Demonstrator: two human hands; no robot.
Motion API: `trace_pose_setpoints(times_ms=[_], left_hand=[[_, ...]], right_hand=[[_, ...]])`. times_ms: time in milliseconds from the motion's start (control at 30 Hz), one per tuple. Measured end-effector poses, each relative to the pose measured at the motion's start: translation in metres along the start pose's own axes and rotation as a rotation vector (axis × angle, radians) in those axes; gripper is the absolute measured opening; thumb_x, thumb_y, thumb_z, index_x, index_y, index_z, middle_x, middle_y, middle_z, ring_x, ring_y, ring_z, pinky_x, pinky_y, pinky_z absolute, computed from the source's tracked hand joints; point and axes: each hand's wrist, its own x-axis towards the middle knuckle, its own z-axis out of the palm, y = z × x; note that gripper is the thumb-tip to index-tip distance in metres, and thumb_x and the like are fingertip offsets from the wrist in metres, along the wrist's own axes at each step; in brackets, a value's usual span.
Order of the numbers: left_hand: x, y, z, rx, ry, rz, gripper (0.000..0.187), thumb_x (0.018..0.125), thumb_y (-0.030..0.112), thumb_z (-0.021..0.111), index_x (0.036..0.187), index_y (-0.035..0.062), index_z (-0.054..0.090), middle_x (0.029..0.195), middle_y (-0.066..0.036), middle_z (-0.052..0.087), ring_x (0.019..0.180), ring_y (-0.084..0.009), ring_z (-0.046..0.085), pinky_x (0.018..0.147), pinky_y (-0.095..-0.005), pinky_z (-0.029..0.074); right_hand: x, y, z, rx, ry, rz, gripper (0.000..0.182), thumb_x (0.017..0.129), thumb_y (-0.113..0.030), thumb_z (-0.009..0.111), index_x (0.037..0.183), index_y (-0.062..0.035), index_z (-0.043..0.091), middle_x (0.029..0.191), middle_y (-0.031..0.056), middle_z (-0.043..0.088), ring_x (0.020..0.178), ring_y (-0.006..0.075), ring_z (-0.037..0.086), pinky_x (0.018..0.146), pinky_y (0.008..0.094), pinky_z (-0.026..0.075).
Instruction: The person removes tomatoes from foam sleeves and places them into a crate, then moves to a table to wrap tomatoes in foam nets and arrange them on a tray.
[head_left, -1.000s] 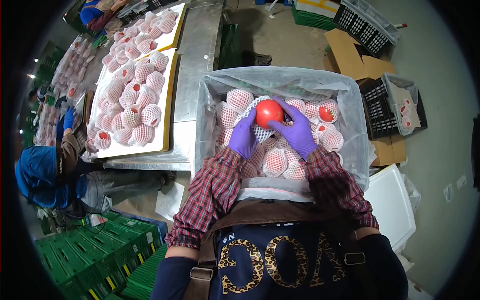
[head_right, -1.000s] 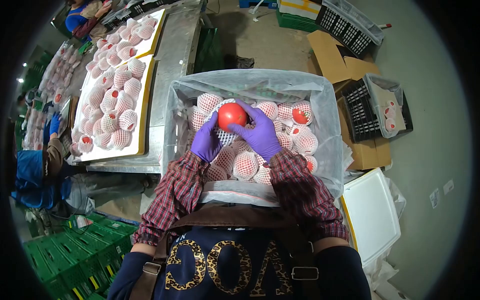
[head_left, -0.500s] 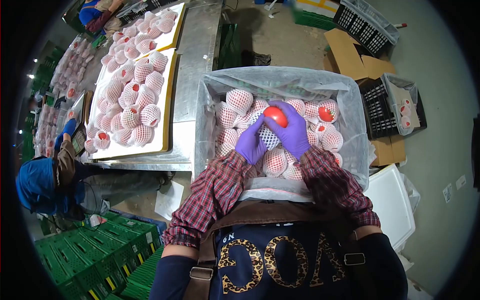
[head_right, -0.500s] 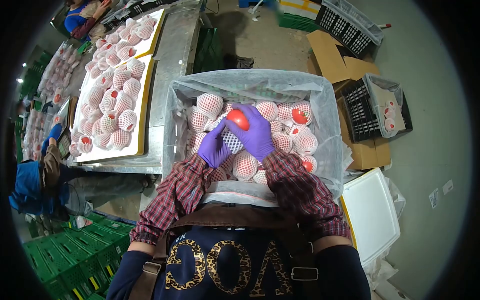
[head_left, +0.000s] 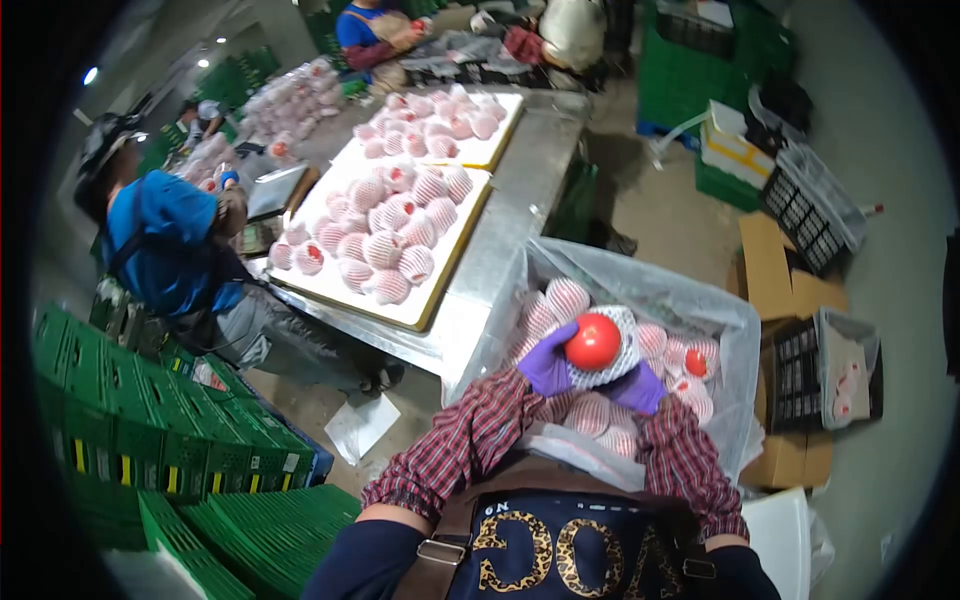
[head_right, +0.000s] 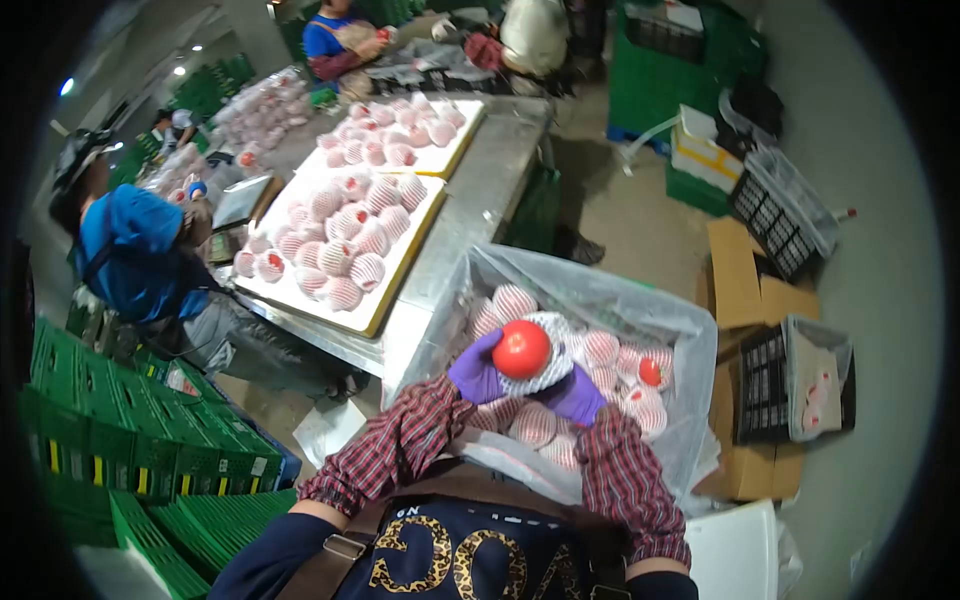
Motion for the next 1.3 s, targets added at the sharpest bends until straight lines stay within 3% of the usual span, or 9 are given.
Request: trace_pose_setpoints(times_ms=[233,300,500,633,833,967,1133,1267,1300], left_hand=[[-0.025,-0.008,0.005,0.314,0.061,0.075,0.062,0.082,0.017,0.060,0.132,0.0009,0.028,0.129,-0.017,0.040,0.117,-0.0292,0.044,0.098,-0.0428,0.039],[-0.022,-0.016,0.015,0.580,0.118,0.181,0.061,0.079,0.015,0.063,0.130,0.0022,0.031,0.124,-0.015,0.044,0.112,-0.0258,0.048,0.094,-0.0384,0.042],[-0.024,-0.025,-0.004,1.007,0.526,0.622,0.059,0.075,0.011,0.066,0.126,0.0076,0.035,0.116,-0.011,0.048,0.103,-0.0194,0.051,0.087,-0.0305,0.045],[-0.044,0.043,0.017,0.623,0.472,0.604,0.045,0.088,0.023,0.048,0.129,0.0181,0.032,0.120,-0.009,0.046,0.105,-0.0223,0.053,0.081,-0.0396,0.050],[-0.053,0.239,-0.009,0.335,0.362,0.682,0.039,0.094,0.027,0.032,0.124,0.0027,0.040,0.120,-0.015,0.050,0.109,-0.0309,0.050,0.090,-0.0469,0.046],[-0.012,0.354,-0.045,0.135,0.286,0.416,0.040,0.092,0.027,0.034,0.122,0.0015,0.042,0.121,-0.018,0.048,0.111,-0.0337,0.048,0.092,-0.0487,0.044],[0.078,0.443,-0.085,0.015,0.475,0.409,0.041,0.089,0.029,0.045,0.120,0.0024,0.044,0.120,-0.018,0.048,0.109,-0.0338,0.048,0.089,-0.0498,0.045],[0.149,0.515,-0.155,0.472,0.423,0.579,0.039,0.088,0.026,0.047,0.120,0.0054,0.042,0.121,-0.009,0.047,0.109,-0.0242,0.047,0.087,-0.0403,0.048],[0.143,0.501,-0.104,0.181,0.623,0.585,0.040,0.086,0.020,0.050,0.122,0.0054,0.040,0.123,-0.008,0.045,0.109,-0.0234,0.046,0.088,-0.0378,0.047]], right_hand=[[0.007,0.002,0.000,-0.389,-0.059,-0.283,0.035,0.076,-0.006,0.062,0.108,-0.0039,0.049,0.106,0.0093,0.052,0.102,0.0217,0.050,0.093,0.0331,0.039],[-0.004,0.001,0.000,1.041,0.433,0.292,0.030,0.071,-0.004,0.064,0.099,-0.0065,0.054,0.091,0.0077,0.057,0.083,0.0185,0.054,0.078,0.0263,0.044],[-0.029,-0.033,0.038,-0.207,0.253,-0.414,0.025,0.066,0.007,0.063,0.088,-0.0035,0.063,0.091,0.0097,0.056,0.085,0.0213,0.056,0.074,0.0291,0.046],[-0.014,-0.022,0.038,-0.248,0.298,-0.268,0.027,0.072,0.002,0.060,0.098,-0.0036,0.061,0.107,0.0135,0.056,0.099,0.0245,0.055,0.079,0.0311,0.046],[-0.029,0.091,0.001,-0.611,0.402,0.339,0.036,0.076,-0.015,0.061,0.109,-0.0057,0.054,0.109,0.0146,0.053,0.096,0.0267,0.054,0.079,0.0349,0.045],[-0.027,0.103,0.018,-0.847,0.337,0.506,0.062,0.070,-0.025,0.067,0.123,-0.0077,0.042,0.124,0.0189,0.041,0.111,0.0345,0.043,0.091,0.0407,0.040],[-0.012,0.119,0.029,-0.836,0.547,0.648,0.070,0.064,-0.023,0.072,0.125,-0.0077,0.040,0.121,0.0195,0.041,0.107,0.0335,0.046,0.089,0.0394,0.041],[0.015,0.123,0.044,-0.871,0.645,0.858,0.077,0.058,-0.025,0.075,0.125,-0.0098,0.040,0.121,0.0207,0.040,0.102,0.0343,0.050,0.085,0.0400,0.043],[0.022,0.120,0.046,-0.888,0.631,0.910,0.077,0.058,-0.023,0.075,0.125,-0.0104,0.040,0.122,0.0214,0.038,0.103,0.0356,0.049,0.085,0.0408,0.043]])
